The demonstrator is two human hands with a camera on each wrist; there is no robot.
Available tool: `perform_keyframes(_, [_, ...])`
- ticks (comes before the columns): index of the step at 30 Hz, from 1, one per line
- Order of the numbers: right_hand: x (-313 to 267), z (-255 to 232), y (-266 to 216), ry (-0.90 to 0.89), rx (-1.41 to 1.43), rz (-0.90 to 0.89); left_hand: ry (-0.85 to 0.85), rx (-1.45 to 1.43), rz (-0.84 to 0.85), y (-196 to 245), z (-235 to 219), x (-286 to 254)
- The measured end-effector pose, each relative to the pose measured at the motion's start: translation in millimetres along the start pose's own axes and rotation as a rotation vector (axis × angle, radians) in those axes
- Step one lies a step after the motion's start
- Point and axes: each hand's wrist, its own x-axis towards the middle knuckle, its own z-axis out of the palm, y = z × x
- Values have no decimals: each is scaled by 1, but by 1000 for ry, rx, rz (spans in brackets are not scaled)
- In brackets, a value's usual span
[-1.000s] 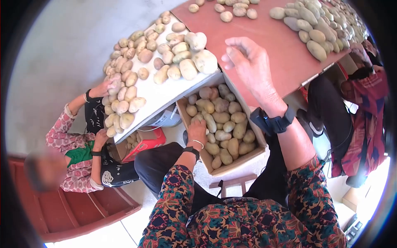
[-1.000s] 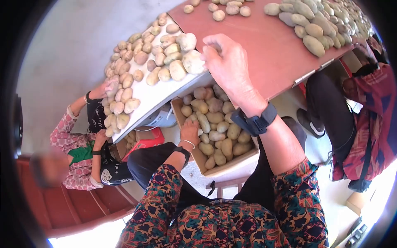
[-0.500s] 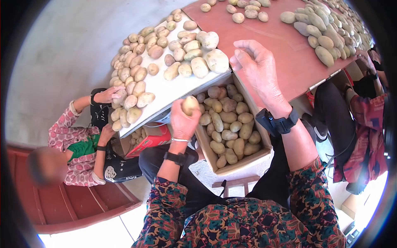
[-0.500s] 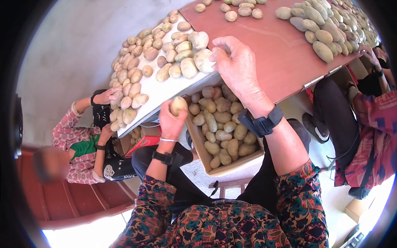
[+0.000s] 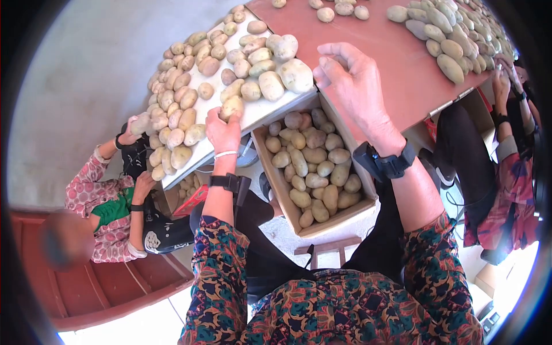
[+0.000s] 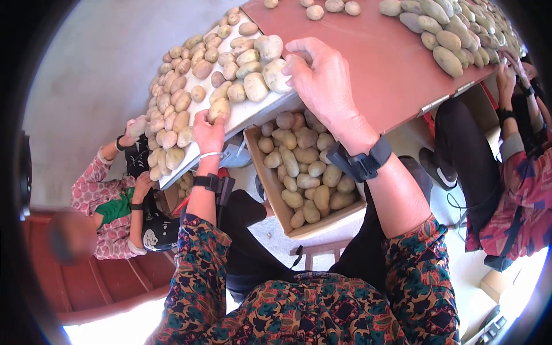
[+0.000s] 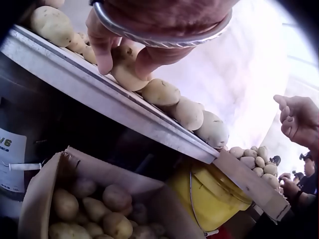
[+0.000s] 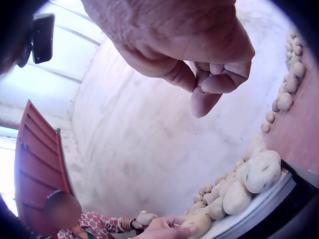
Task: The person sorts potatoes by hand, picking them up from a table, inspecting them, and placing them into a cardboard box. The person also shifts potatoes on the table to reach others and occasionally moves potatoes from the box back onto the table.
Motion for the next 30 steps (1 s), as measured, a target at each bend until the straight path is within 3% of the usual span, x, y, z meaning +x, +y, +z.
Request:
perform_keyframes(4, [4, 0, 12, 39, 2, -4, -58, -72, -94, 10, -7, 0])
perform_keyframes(6, [4, -3, 5, -8, -123, -102, -44, 16, -71, 9, -9, -1])
perform_keyframes(8, [-3, 0, -10, 73, 11, -2, -49, 77, -28, -7, -8, -4])
perform_keyframes(10, [0, -3, -6, 105, -104, -140, 101, 47, 4, -16, -5, -10])
perform_keyframes(12, [1, -5, -6, 110, -83, -133, 99, -43, -47, 9, -20, -36])
perform_keyframes(14, [-1, -6, -8, 115, -59, -121, 29, -230, 55, 19, -25, -64])
perform_keyframes(15, [-2, -7, -11, 107, -58, -100, -96, -257, 7, 17, -21, -80])
perform_keyframes(16, [-2, -8, -12, 98, -57, -83, -221, -274, 125, -5, -7, -93])
perform_keyframes(19, [0, -7, -7, 112, -80, -134, -787, 85, 127, -2, 13, -137])
perform_keyframes(21, [3, -6, 3, 131, -105, -179, -1014, 233, 98, -15, 42, -159])
perform_keyframes(24, [4, -8, 5, 141, -122, -215, -1011, 339, 198, -40, 80, -188])
perform_keyframes(28, [5, -9, 4, 136, -106, -201, -909, 361, 9, -9, 86, -207])
perform_keyframes(30, [2, -11, -1, 133, -100, -164, -855, 361, 11, -23, 91, -215])
